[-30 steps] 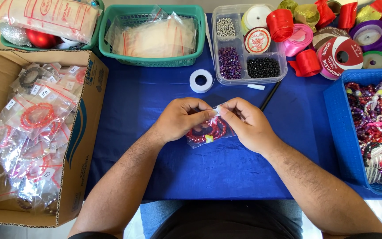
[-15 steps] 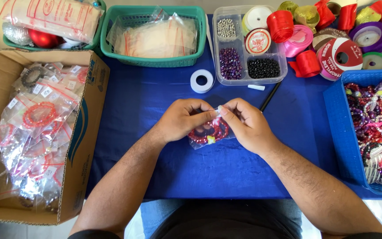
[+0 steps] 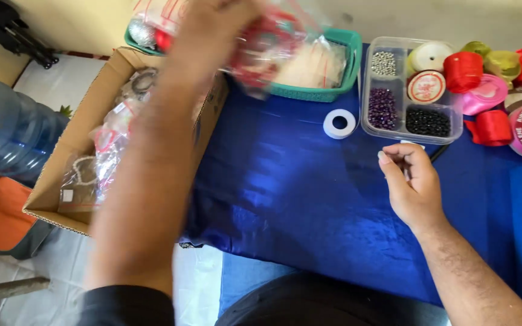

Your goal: The person packages bracelets by labeling plastic bags and placing a bracelet into each one. The person writes a code on a white label strip using a marker, sticks the label onto a small clear bag, and then inserts a beaded bracelet into the bag.

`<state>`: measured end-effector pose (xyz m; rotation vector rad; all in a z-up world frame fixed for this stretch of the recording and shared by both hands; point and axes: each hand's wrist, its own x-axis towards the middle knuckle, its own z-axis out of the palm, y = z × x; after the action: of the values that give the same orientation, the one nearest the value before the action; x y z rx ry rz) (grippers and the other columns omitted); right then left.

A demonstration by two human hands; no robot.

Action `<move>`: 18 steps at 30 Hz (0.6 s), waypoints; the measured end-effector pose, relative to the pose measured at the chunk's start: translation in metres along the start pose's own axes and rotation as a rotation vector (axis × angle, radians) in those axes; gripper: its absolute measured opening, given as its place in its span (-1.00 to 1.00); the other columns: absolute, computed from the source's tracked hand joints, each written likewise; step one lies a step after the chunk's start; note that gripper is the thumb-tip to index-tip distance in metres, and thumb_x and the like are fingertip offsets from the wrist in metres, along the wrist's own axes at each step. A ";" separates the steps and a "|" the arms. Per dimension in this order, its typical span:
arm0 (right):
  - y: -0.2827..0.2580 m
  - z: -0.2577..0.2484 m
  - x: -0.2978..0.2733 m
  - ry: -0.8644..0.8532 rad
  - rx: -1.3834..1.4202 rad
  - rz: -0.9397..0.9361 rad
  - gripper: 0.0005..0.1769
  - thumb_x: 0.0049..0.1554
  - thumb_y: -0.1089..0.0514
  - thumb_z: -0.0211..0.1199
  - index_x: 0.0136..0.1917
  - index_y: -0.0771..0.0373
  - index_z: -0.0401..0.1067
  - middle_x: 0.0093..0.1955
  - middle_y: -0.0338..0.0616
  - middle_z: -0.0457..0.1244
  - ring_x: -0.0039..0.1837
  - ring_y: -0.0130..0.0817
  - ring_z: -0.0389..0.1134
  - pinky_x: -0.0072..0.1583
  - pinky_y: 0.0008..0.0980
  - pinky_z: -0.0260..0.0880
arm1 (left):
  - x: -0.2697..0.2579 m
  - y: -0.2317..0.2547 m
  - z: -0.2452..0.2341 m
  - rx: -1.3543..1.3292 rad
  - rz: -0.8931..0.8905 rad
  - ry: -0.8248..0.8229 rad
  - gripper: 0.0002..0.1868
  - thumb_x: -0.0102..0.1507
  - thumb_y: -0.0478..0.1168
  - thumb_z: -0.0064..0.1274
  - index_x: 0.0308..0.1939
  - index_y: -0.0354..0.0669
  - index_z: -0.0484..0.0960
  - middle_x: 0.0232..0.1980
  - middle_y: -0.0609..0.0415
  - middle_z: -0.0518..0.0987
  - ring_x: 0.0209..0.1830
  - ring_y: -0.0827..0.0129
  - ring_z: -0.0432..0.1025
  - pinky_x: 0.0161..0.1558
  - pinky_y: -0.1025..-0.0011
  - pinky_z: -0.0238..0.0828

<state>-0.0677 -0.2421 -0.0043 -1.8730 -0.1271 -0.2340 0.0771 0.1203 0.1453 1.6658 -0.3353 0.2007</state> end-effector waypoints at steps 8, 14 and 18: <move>-0.010 0.001 0.000 -0.023 -0.226 -0.120 -0.80 0.27 0.23 0.30 0.14 0.32 0.41 -0.07 -0.20 0.35 -0.03 -0.52 0.36 0.06 -0.49 0.39 | -0.050 -0.051 -0.131 0.641 -0.405 0.150 -0.69 0.38 -0.03 0.10 -0.16 -0.23 0.69 -0.36 0.10 0.56 -0.39 0.47 0.38 -0.31 0.35 0.32; -0.014 0.006 0.002 -0.061 -0.268 -0.146 -0.83 0.27 0.22 0.30 0.11 0.32 0.43 -0.09 -0.18 0.37 -0.05 -0.50 0.39 0.05 -0.47 0.41 | -0.069 -0.093 -0.160 0.789 -0.541 0.095 -0.76 0.30 -0.11 0.13 -0.15 -0.23 0.72 -0.25 0.01 0.64 -0.26 0.32 0.49 -0.16 0.30 0.40; -0.011 0.003 0.000 -0.053 -0.284 -0.132 -0.84 0.27 0.22 0.29 0.09 0.32 0.44 -0.11 -0.17 0.38 -0.06 -0.50 0.40 0.04 -0.46 0.42 | -0.066 -0.083 -0.141 0.994 -0.576 0.071 -0.72 0.23 -0.02 0.27 -0.16 -0.14 0.75 -0.17 -0.05 0.66 -0.17 0.27 0.53 -0.07 0.25 0.42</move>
<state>-0.0694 -0.2355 0.0048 -2.1570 -0.2654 -0.3055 0.0516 0.2750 0.0635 2.6419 0.3836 -0.0276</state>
